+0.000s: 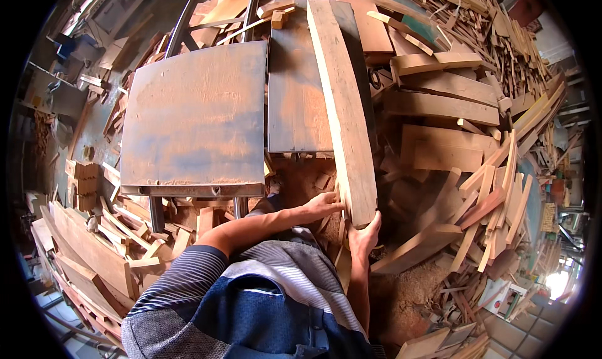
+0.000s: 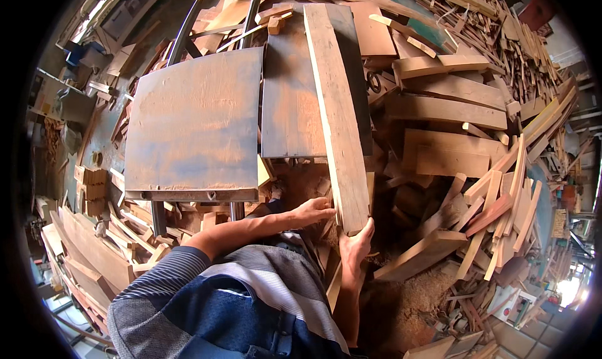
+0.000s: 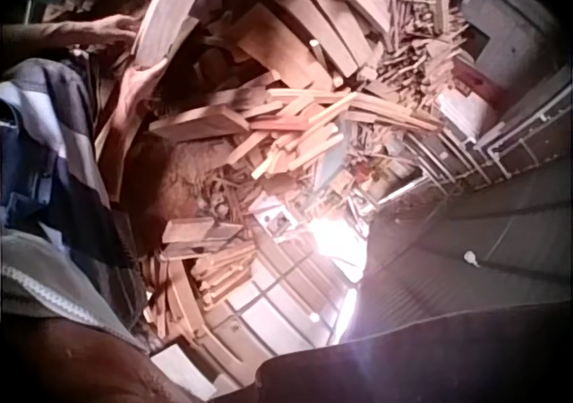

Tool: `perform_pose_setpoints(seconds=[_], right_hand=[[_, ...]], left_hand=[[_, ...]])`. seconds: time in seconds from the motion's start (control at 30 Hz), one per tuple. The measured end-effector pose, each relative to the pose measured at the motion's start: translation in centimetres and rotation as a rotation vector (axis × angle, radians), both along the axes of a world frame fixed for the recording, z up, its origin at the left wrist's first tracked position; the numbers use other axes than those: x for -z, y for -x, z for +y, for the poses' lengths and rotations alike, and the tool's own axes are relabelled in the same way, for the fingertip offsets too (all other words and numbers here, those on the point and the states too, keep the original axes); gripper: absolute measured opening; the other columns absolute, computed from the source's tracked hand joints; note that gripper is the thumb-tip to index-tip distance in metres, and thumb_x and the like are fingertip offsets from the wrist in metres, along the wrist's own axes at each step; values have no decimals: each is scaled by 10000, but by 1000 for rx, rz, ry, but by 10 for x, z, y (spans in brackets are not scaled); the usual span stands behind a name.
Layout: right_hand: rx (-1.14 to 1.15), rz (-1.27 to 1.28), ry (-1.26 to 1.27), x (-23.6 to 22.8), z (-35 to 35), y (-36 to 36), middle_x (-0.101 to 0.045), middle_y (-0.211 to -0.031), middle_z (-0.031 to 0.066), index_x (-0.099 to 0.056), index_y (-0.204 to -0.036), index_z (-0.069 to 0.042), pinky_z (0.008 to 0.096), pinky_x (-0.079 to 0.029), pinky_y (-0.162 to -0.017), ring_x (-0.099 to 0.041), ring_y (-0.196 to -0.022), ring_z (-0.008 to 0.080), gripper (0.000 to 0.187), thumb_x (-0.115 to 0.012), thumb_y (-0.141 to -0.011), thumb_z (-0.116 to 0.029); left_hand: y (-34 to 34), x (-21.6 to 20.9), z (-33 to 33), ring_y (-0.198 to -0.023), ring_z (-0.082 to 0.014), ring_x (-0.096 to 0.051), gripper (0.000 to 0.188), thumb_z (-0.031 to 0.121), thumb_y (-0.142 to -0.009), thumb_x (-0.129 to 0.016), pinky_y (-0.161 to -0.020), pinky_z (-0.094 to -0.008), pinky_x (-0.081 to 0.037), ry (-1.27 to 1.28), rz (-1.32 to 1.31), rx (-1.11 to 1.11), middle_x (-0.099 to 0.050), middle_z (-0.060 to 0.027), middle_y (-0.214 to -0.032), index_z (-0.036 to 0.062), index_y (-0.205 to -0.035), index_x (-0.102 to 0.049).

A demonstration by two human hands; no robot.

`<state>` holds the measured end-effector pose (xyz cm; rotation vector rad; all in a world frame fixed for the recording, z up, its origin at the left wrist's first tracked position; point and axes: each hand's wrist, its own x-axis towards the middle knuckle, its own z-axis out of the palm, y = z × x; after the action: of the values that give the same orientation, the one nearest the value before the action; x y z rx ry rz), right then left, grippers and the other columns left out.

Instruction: The person uses a measuring tape to measure several pieces of wood in a workshop. They place each wood plank on a workbench, extend the tape along its length, and then move the measured pieces into a large pile of lumber.

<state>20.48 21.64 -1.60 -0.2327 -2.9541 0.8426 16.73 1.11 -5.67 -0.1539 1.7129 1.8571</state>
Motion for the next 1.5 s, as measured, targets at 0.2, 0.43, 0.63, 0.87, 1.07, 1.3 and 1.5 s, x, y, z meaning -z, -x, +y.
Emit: perform_pose_setpoints(seconds=[0.2,0.43,0.63,0.87,1.07,1.3,1.5], right_hand=[[205,-300,558,-44,36,-18,-602,-1390,217,-391,-1583,-41,428,-474,-1068,-613,-1215,299,915,-857,-824,-246],[354,-372,755,-22,48,-16,-574,-1460,211,-359,-1597,-12,414,-400,-1134,-552,-1319,292,859,-812,-914,-271],[36,-200,128,-41,-7,9,-547,-1431,313,-449,-1528,-12,485,-476,-1079,-572,-1285,457,958,-888,-779,-415],[67,-232,-67,-38,-12,8,-534,-1428,298,-388,-1529,-19,512,-502,-1047,-572,-1280,461,990,-882,-767,-412],[28,-162,-82,-35,-12,3,-606,-1333,296,-409,-1506,-12,525,-523,-1000,-616,-1198,473,959,-881,-769,-402],[-137,-538,479,-57,-20,-32,-752,-1016,209,-570,-1424,20,376,-569,-812,-725,-841,265,666,-810,-897,-311],[-97,-466,722,-52,-21,-4,-716,-997,85,-560,-1445,-13,276,-496,-725,-605,-804,100,558,-702,-1016,-340]], left_hand=[[-6,-1,-15,-810,-145,-524,484,455,-949,-755,-708,-373,-480,227,105,214,-592,-57,-853,-5,-985,-612],[20,-55,-14,-1497,-375,-370,1223,668,-799,-832,-1203,-468,-355,-293,-168,39,-384,-305,-1590,-86,-1575,-262],[44,12,14,-1367,-269,-486,1062,474,-792,-924,-1165,-434,-399,-402,-109,-194,-509,-173,-1455,-13,-1519,-322],[53,-8,29,-1383,-303,-483,1165,381,-728,-969,-1201,-462,-380,-443,-127,-318,-507,-203,-1440,-16,-1533,-227],[49,-21,21,-1324,-310,-534,1098,296,-728,-954,-1143,-486,-441,-455,-139,-312,-529,-203,-1416,27,-1525,-248],[9,-18,-66,-1329,-291,-548,1134,307,-811,-895,-1122,-491,-469,-377,-199,-100,-548,-167,-1431,72,-1621,-137],[-16,-28,-92,-1135,-244,-644,844,392,-858,-863,-945,-406,-551,-160,-109,-222,-632,-154,-1317,-5,-1469,-438]])
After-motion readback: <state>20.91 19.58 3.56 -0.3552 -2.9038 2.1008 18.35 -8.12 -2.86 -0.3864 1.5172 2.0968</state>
